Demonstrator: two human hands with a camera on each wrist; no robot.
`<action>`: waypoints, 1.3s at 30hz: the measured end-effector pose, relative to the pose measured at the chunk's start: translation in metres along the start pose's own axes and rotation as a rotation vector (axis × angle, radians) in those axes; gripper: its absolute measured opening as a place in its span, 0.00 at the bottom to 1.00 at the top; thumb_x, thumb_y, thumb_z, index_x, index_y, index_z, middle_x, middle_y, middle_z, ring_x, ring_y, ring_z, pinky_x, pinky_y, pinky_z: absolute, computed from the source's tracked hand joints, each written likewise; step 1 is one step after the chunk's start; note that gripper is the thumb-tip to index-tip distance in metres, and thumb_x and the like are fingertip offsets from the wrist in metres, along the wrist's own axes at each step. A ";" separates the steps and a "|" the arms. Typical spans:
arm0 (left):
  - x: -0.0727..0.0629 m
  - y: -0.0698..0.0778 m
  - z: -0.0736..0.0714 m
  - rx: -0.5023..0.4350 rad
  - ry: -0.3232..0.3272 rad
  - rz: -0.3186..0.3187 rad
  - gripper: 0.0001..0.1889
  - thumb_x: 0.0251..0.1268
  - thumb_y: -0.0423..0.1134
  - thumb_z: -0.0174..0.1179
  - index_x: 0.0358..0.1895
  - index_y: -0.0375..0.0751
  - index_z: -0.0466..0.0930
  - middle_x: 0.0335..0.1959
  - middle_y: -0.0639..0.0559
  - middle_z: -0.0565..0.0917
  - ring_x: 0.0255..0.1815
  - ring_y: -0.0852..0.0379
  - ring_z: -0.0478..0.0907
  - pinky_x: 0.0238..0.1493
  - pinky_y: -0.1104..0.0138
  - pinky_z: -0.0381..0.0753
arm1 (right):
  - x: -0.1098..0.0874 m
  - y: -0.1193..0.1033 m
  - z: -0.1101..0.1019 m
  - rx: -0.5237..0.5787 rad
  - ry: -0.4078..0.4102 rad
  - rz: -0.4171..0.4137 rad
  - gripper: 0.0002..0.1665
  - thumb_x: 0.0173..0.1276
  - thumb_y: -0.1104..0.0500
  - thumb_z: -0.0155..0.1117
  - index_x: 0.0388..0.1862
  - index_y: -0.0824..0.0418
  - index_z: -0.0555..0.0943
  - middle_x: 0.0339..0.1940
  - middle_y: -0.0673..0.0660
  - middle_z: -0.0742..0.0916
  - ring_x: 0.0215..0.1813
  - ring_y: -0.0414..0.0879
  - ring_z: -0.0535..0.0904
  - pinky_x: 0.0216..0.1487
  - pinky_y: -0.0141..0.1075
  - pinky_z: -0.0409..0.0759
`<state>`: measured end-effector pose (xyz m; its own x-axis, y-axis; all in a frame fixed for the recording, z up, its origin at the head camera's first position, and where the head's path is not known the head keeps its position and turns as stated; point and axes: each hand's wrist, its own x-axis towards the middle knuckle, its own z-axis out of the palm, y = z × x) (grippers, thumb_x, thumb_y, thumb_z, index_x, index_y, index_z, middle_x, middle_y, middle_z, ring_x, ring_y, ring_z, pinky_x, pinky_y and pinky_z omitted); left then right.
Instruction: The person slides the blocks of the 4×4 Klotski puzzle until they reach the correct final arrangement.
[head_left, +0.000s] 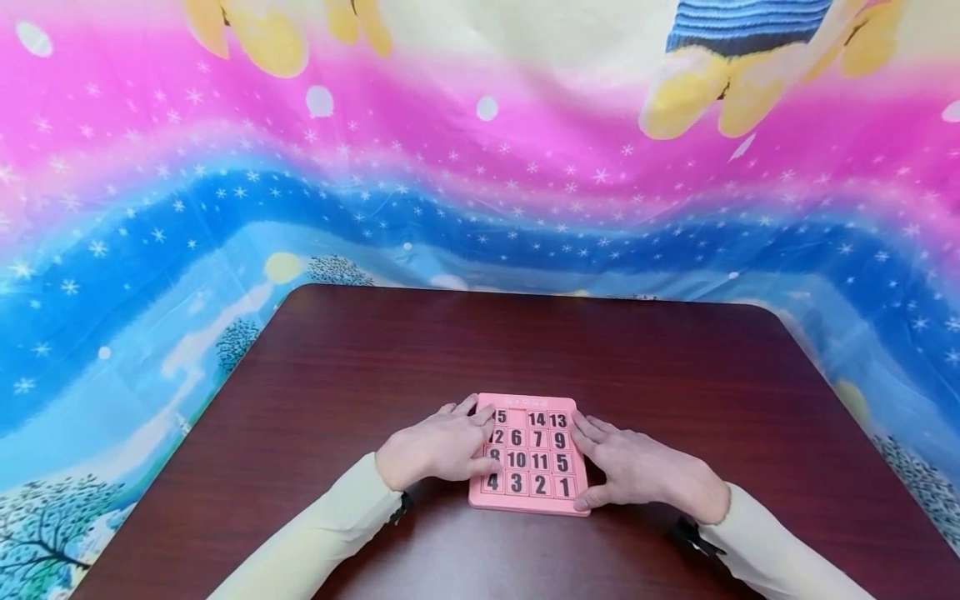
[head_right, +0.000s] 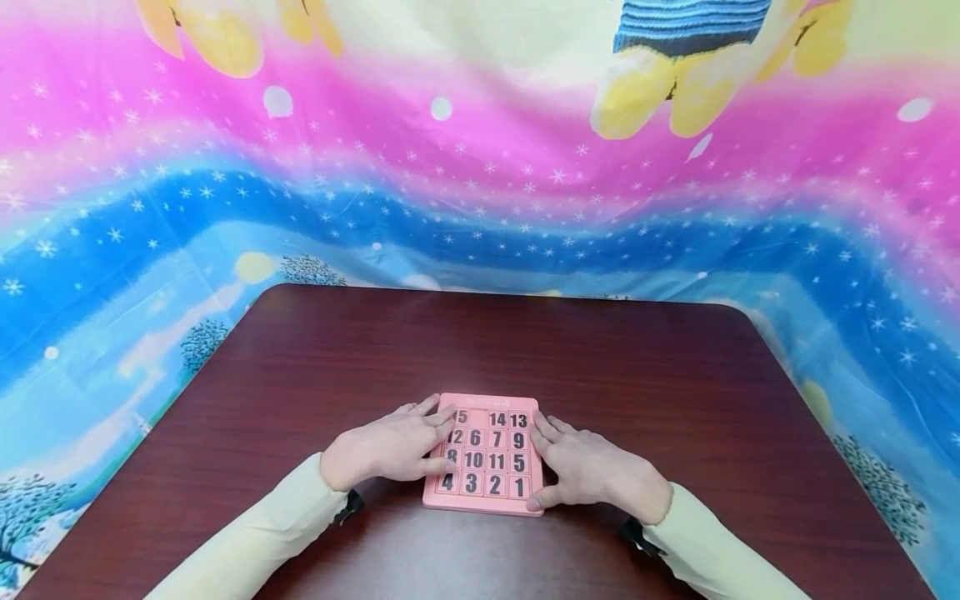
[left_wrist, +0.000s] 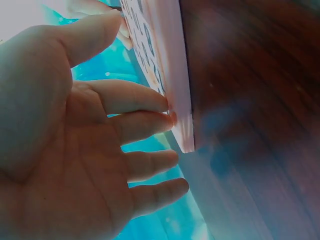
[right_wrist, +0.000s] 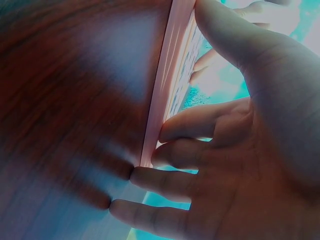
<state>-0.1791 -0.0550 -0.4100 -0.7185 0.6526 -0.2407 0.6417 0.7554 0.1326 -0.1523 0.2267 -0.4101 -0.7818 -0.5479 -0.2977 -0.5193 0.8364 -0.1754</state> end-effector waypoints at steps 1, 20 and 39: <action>0.001 0.001 0.000 0.003 -0.005 0.001 0.37 0.68 0.63 0.52 0.71 0.41 0.68 0.77 0.46 0.62 0.79 0.40 0.52 0.73 0.47 0.60 | 0.000 0.000 0.000 0.000 -0.001 0.000 0.63 0.54 0.28 0.67 0.76 0.67 0.60 0.79 0.66 0.60 0.78 0.62 0.58 0.64 0.58 0.71; 0.017 0.021 -0.003 0.036 -0.028 0.033 0.37 0.69 0.65 0.49 0.73 0.45 0.66 0.77 0.48 0.61 0.80 0.44 0.53 0.74 0.51 0.60 | 0.000 0.000 -0.002 0.011 -0.005 0.002 0.63 0.54 0.27 0.67 0.76 0.66 0.60 0.79 0.66 0.60 0.78 0.63 0.58 0.65 0.59 0.70; 0.016 -0.032 0.001 -0.081 0.030 -0.065 0.42 0.66 0.66 0.53 0.75 0.43 0.60 0.78 0.40 0.57 0.79 0.44 0.54 0.73 0.49 0.62 | 0.002 0.000 0.000 0.003 0.000 0.004 0.62 0.55 0.29 0.68 0.76 0.66 0.60 0.79 0.66 0.59 0.78 0.62 0.58 0.63 0.59 0.71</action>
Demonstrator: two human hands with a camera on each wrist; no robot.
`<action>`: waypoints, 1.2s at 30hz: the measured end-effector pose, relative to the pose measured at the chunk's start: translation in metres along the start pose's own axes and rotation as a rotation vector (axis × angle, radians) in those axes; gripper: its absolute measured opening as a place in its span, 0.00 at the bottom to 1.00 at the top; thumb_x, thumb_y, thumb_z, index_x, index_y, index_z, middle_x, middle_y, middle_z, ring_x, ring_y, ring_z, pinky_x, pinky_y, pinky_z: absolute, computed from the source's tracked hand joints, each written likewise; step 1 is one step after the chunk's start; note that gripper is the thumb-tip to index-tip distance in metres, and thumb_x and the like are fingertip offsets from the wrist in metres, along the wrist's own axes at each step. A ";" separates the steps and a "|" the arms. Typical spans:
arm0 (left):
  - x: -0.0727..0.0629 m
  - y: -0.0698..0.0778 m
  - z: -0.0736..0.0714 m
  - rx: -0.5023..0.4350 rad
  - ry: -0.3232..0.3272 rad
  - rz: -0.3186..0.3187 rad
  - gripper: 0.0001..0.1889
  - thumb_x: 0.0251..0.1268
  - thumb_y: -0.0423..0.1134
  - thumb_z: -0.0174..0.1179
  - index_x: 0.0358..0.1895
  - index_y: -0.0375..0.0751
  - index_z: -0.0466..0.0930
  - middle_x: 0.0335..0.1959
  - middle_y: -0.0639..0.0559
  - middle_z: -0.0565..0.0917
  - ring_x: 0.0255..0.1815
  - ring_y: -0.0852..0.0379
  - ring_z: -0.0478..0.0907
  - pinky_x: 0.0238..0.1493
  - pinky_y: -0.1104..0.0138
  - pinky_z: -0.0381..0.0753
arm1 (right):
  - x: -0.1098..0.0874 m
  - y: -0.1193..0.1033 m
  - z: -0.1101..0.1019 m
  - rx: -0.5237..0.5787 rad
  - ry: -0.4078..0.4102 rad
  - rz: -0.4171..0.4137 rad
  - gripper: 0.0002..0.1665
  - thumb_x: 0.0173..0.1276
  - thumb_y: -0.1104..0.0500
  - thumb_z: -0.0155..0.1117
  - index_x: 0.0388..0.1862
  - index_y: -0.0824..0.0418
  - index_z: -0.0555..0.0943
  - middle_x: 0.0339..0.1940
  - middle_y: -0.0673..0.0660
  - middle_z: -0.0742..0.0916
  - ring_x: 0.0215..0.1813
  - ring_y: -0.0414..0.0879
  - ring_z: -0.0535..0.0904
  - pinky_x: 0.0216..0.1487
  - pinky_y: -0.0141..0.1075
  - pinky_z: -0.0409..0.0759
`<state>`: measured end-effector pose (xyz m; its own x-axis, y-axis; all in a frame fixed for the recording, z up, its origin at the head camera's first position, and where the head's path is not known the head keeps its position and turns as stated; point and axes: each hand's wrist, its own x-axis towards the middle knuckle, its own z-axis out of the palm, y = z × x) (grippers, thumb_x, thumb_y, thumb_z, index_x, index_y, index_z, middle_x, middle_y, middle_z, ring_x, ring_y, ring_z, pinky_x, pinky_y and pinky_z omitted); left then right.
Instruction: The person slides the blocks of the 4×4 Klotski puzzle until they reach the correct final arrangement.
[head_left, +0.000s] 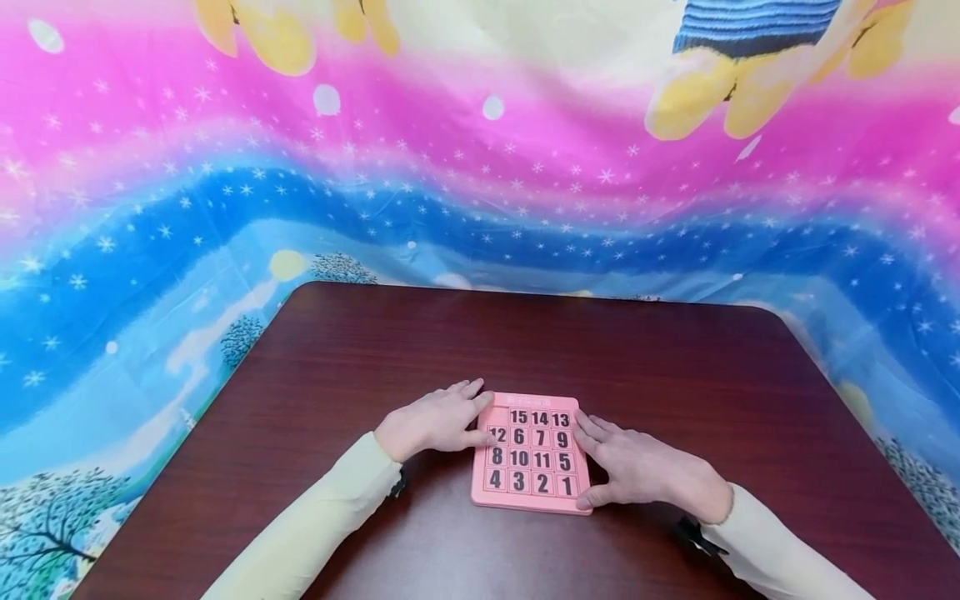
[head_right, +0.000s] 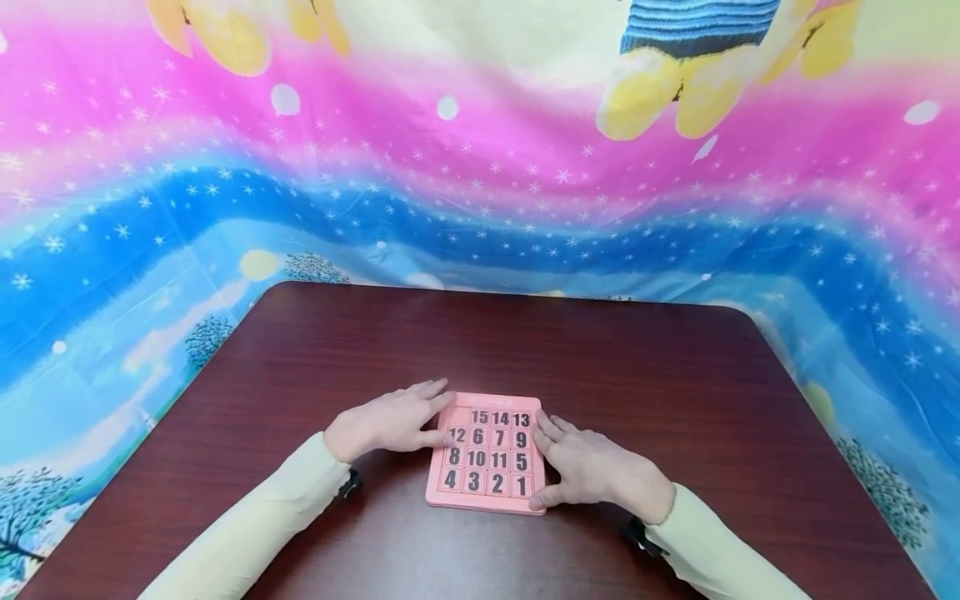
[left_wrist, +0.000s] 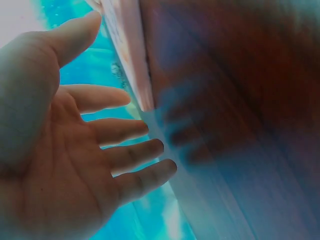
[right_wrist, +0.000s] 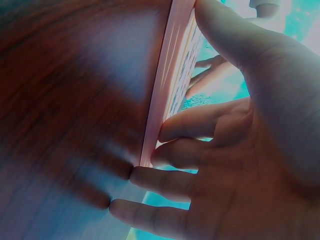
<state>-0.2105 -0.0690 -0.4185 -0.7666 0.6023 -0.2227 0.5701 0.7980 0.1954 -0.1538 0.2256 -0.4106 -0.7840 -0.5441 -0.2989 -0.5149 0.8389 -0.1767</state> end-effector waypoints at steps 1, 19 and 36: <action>0.002 -0.001 0.000 0.001 -0.006 -0.009 0.43 0.65 0.67 0.54 0.76 0.43 0.60 0.78 0.41 0.57 0.79 0.44 0.54 0.73 0.49 0.61 | 0.000 0.000 0.000 0.000 0.001 0.004 0.62 0.55 0.29 0.68 0.76 0.65 0.60 0.79 0.66 0.59 0.78 0.62 0.58 0.63 0.59 0.71; 0.018 0.008 -0.008 0.032 -0.053 -0.083 0.45 0.61 0.65 0.60 0.74 0.38 0.63 0.75 0.41 0.64 0.77 0.45 0.59 0.75 0.56 0.60 | -0.001 0.001 0.001 0.007 0.001 0.006 0.62 0.55 0.29 0.67 0.76 0.66 0.60 0.79 0.65 0.59 0.78 0.62 0.58 0.65 0.58 0.70; 0.020 0.009 -0.008 0.050 -0.001 -0.044 0.19 0.62 0.60 0.62 0.28 0.48 0.76 0.52 0.47 0.83 0.52 0.52 0.79 0.54 0.61 0.77 | -0.001 0.000 0.000 0.008 -0.012 0.021 0.62 0.55 0.30 0.69 0.76 0.65 0.60 0.80 0.65 0.59 0.78 0.62 0.58 0.64 0.58 0.71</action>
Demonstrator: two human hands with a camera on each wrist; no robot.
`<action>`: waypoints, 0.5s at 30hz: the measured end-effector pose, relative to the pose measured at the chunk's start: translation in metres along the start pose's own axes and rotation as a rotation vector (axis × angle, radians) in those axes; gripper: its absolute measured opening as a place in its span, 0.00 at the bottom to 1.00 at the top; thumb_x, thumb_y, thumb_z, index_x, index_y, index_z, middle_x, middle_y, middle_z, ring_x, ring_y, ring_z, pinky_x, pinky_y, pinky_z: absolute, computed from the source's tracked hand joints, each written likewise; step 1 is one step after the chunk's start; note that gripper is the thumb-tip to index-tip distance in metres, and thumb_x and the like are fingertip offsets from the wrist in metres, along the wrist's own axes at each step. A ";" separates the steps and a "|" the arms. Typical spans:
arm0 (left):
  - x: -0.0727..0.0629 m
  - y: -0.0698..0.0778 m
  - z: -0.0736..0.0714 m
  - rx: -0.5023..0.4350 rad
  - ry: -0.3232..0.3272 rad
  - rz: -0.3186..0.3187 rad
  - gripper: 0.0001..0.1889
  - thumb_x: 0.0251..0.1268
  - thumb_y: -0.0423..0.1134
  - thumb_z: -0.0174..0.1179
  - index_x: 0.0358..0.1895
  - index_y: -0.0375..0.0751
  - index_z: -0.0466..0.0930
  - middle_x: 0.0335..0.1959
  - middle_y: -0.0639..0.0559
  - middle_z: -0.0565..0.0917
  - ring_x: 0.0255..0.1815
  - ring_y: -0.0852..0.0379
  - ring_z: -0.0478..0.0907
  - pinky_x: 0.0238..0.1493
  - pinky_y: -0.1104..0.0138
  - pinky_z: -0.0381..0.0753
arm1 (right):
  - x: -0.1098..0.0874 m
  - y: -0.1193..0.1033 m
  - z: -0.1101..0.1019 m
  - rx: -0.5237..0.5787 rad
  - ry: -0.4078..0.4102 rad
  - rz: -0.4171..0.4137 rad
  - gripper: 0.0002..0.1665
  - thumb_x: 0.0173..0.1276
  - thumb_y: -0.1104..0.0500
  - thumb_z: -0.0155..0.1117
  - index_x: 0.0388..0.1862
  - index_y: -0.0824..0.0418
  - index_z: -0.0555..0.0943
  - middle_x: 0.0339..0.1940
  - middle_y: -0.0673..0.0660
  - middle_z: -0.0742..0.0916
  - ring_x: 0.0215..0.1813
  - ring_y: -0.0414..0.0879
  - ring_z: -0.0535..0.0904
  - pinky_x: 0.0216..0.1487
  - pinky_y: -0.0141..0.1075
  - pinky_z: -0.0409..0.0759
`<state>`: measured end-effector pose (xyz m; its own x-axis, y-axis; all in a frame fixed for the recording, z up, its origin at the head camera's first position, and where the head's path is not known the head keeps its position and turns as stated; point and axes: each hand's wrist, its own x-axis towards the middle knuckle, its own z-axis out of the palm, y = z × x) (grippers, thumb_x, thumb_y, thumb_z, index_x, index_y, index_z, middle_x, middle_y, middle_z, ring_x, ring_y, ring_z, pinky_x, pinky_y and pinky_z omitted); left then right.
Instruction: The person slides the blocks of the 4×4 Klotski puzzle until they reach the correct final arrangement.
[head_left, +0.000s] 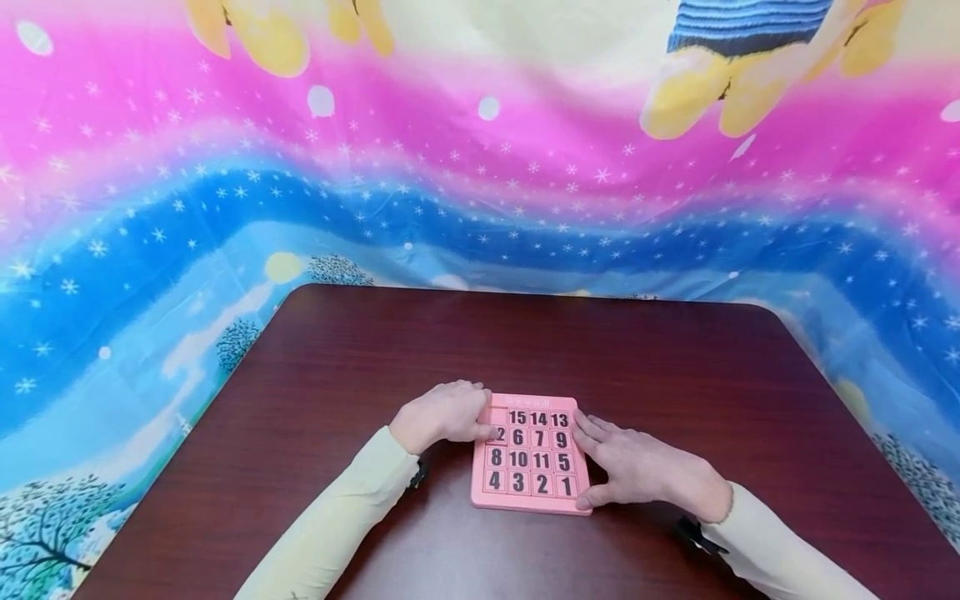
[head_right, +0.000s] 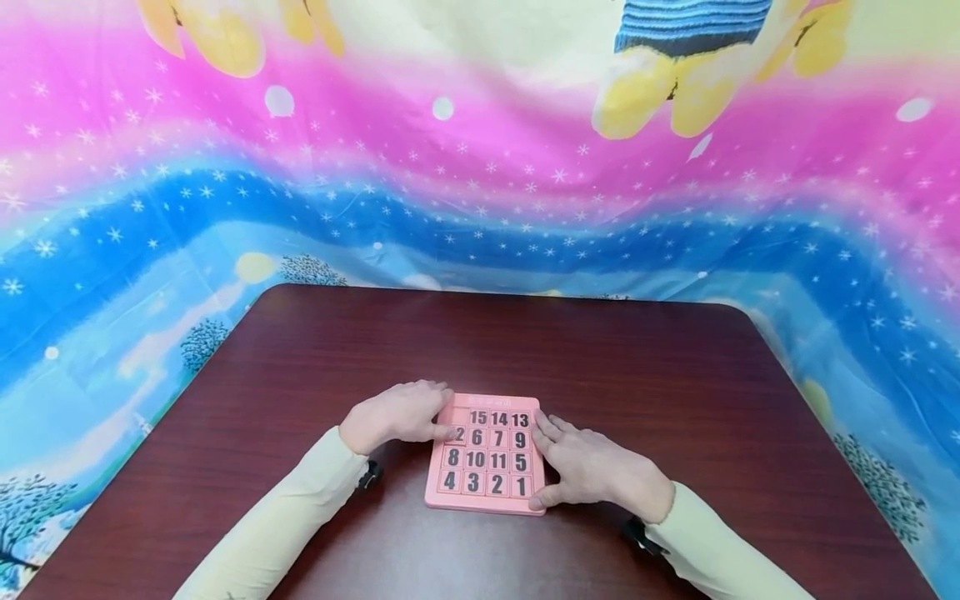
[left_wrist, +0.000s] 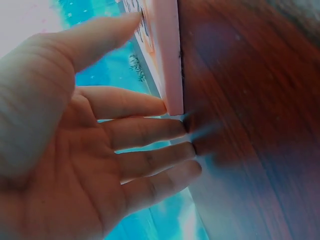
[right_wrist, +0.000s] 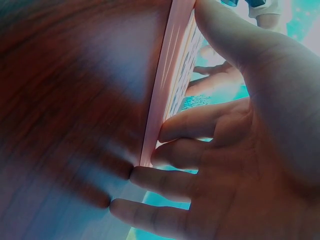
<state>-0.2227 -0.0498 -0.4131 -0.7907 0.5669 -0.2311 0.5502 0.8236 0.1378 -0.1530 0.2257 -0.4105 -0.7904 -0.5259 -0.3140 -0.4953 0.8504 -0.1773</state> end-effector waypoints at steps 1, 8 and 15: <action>0.000 0.001 0.000 -0.001 -0.007 -0.002 0.20 0.61 0.61 0.62 0.27 0.48 0.76 0.55 0.46 0.82 0.54 0.51 0.79 0.56 0.60 0.77 | 0.000 0.000 0.000 0.001 0.000 0.002 0.62 0.54 0.30 0.69 0.76 0.65 0.60 0.80 0.65 0.59 0.78 0.62 0.58 0.64 0.58 0.71; 0.000 0.003 0.000 0.019 -0.013 -0.005 0.23 0.60 0.63 0.63 0.23 0.49 0.72 0.61 0.44 0.80 0.58 0.50 0.78 0.58 0.60 0.76 | -0.001 0.000 0.000 0.001 0.005 -0.009 0.62 0.55 0.30 0.68 0.76 0.66 0.60 0.79 0.66 0.59 0.78 0.62 0.58 0.64 0.58 0.71; 0.001 0.002 0.000 0.045 0.071 0.025 0.19 0.64 0.58 0.62 0.26 0.48 0.71 0.25 0.55 0.73 0.29 0.57 0.72 0.34 0.65 0.72 | 0.000 0.001 0.001 -0.002 0.011 -0.011 0.61 0.55 0.30 0.68 0.76 0.66 0.60 0.79 0.65 0.59 0.78 0.63 0.58 0.64 0.59 0.71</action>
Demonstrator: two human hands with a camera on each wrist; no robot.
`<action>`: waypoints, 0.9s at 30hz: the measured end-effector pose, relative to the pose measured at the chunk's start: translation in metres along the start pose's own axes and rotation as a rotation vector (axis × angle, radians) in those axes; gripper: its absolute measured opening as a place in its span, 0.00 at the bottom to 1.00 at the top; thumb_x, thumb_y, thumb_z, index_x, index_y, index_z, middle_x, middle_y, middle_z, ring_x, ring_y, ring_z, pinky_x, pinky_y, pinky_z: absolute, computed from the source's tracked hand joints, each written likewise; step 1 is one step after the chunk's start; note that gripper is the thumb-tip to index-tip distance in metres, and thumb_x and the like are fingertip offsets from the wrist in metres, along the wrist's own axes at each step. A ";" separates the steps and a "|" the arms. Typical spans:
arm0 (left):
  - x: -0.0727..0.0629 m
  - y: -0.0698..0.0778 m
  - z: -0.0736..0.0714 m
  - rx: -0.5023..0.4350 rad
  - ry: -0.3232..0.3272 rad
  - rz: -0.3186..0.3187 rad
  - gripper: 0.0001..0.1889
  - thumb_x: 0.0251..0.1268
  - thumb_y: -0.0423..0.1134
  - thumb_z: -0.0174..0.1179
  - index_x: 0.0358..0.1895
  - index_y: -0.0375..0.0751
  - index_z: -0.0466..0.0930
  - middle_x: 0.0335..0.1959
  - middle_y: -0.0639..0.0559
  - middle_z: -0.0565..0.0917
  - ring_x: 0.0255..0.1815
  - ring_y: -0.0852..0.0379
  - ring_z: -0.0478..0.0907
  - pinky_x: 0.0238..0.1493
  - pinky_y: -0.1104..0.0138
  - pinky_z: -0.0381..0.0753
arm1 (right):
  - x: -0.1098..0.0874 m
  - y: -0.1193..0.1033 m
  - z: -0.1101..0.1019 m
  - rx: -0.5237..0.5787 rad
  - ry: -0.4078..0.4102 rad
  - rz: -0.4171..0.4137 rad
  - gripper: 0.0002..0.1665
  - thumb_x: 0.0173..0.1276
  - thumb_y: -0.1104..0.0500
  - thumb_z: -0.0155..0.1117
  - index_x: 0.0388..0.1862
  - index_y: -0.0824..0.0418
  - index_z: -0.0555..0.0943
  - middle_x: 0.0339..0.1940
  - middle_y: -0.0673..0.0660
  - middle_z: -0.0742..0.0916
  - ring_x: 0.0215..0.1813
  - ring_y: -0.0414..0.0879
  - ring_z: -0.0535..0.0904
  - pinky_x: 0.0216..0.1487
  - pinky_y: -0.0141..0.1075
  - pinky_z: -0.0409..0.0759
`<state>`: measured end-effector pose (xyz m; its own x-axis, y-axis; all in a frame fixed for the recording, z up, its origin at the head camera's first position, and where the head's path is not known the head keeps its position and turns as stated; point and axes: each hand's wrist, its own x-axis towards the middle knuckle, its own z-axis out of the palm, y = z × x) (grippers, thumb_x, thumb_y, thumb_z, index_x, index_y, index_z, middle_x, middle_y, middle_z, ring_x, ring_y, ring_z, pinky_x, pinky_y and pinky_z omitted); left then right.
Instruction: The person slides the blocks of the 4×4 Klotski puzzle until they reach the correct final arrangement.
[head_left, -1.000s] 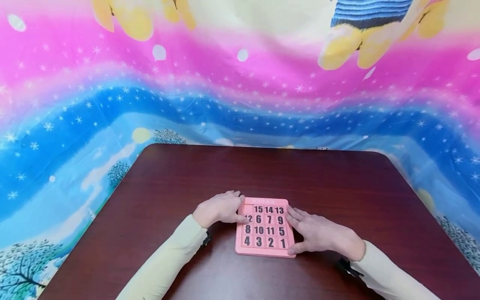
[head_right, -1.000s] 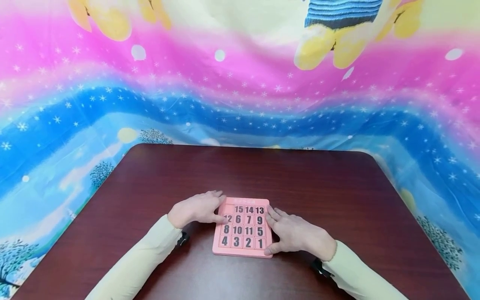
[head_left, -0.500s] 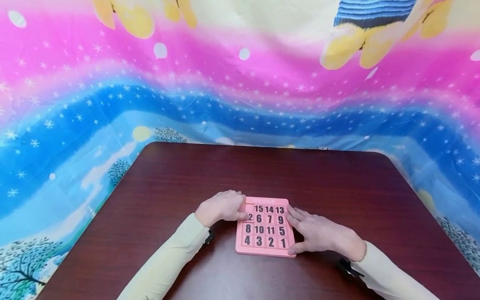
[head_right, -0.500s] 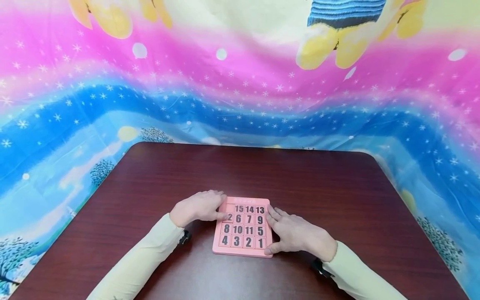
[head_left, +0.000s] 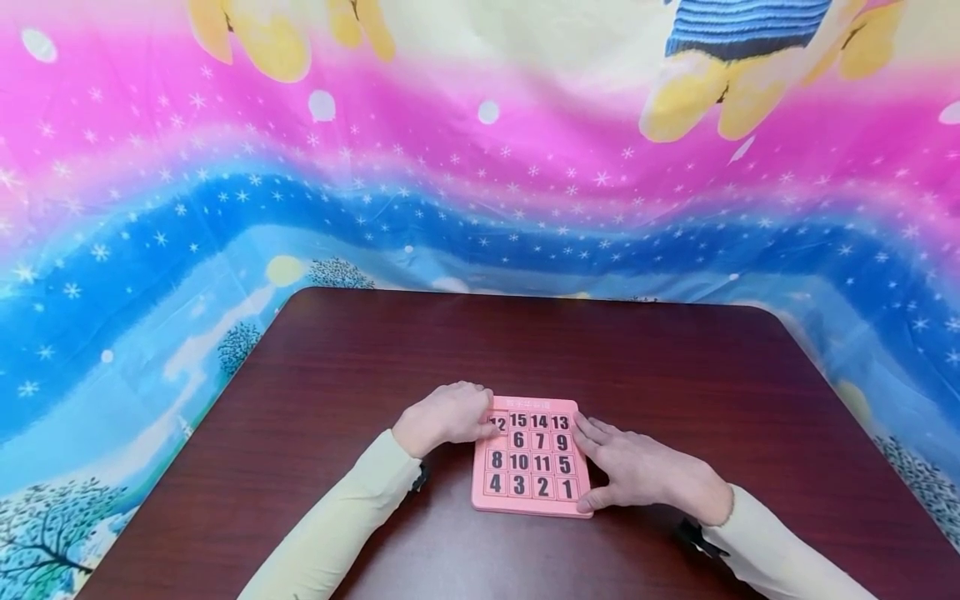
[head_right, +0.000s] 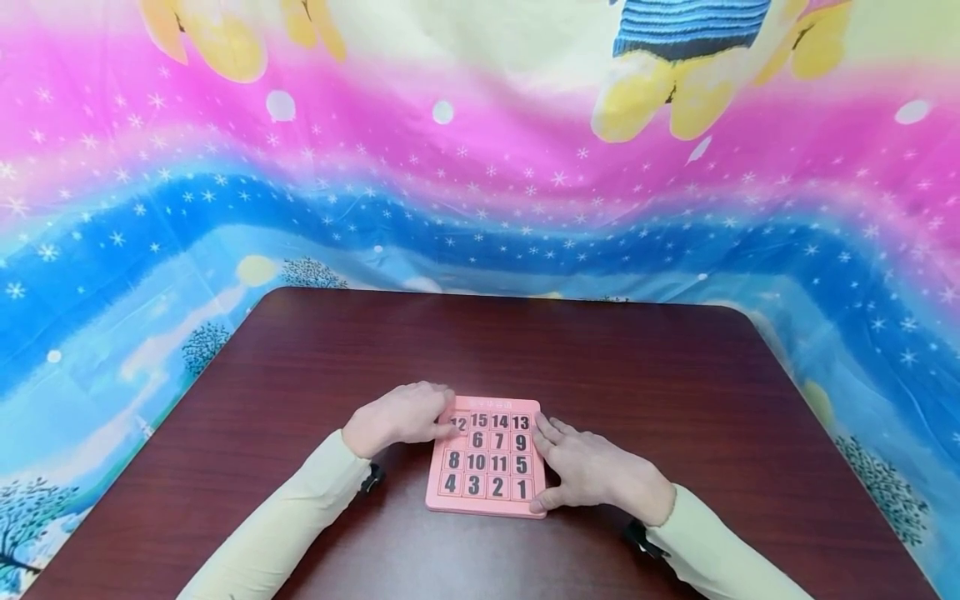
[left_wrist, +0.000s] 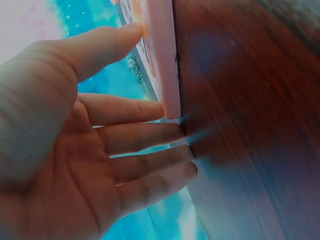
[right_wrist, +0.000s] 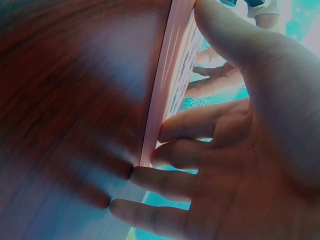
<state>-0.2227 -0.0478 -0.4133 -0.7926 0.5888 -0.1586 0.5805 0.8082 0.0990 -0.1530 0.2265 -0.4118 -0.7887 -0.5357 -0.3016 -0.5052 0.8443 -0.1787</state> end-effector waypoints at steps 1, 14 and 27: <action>0.000 0.000 0.000 0.003 0.006 -0.002 0.19 0.64 0.58 0.62 0.27 0.48 0.71 0.24 0.56 0.72 0.29 0.57 0.71 0.34 0.65 0.72 | 0.000 0.000 0.000 -0.001 0.000 -0.002 0.61 0.55 0.30 0.68 0.76 0.66 0.61 0.79 0.65 0.59 0.78 0.63 0.58 0.64 0.59 0.71; -0.002 0.004 0.002 -0.010 -0.028 -0.044 0.27 0.65 0.62 0.58 0.50 0.41 0.79 0.48 0.48 0.84 0.50 0.52 0.81 0.54 0.60 0.79 | -0.002 -0.001 -0.001 0.006 -0.001 -0.013 0.62 0.55 0.28 0.66 0.76 0.66 0.60 0.79 0.66 0.59 0.78 0.62 0.59 0.63 0.58 0.71; -0.010 0.006 0.003 -0.101 -0.195 -0.092 0.63 0.43 0.74 0.67 0.78 0.39 0.51 0.80 0.45 0.54 0.81 0.48 0.50 0.75 0.57 0.59 | -0.002 0.001 0.000 -0.004 0.003 -0.012 0.62 0.55 0.29 0.67 0.76 0.66 0.60 0.79 0.66 0.59 0.77 0.63 0.59 0.64 0.58 0.71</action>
<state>-0.2112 -0.0486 -0.4138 -0.7845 0.5066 -0.3576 0.4781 0.8614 0.1712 -0.1519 0.2279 -0.4119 -0.7836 -0.5460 -0.2964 -0.5161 0.8377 -0.1789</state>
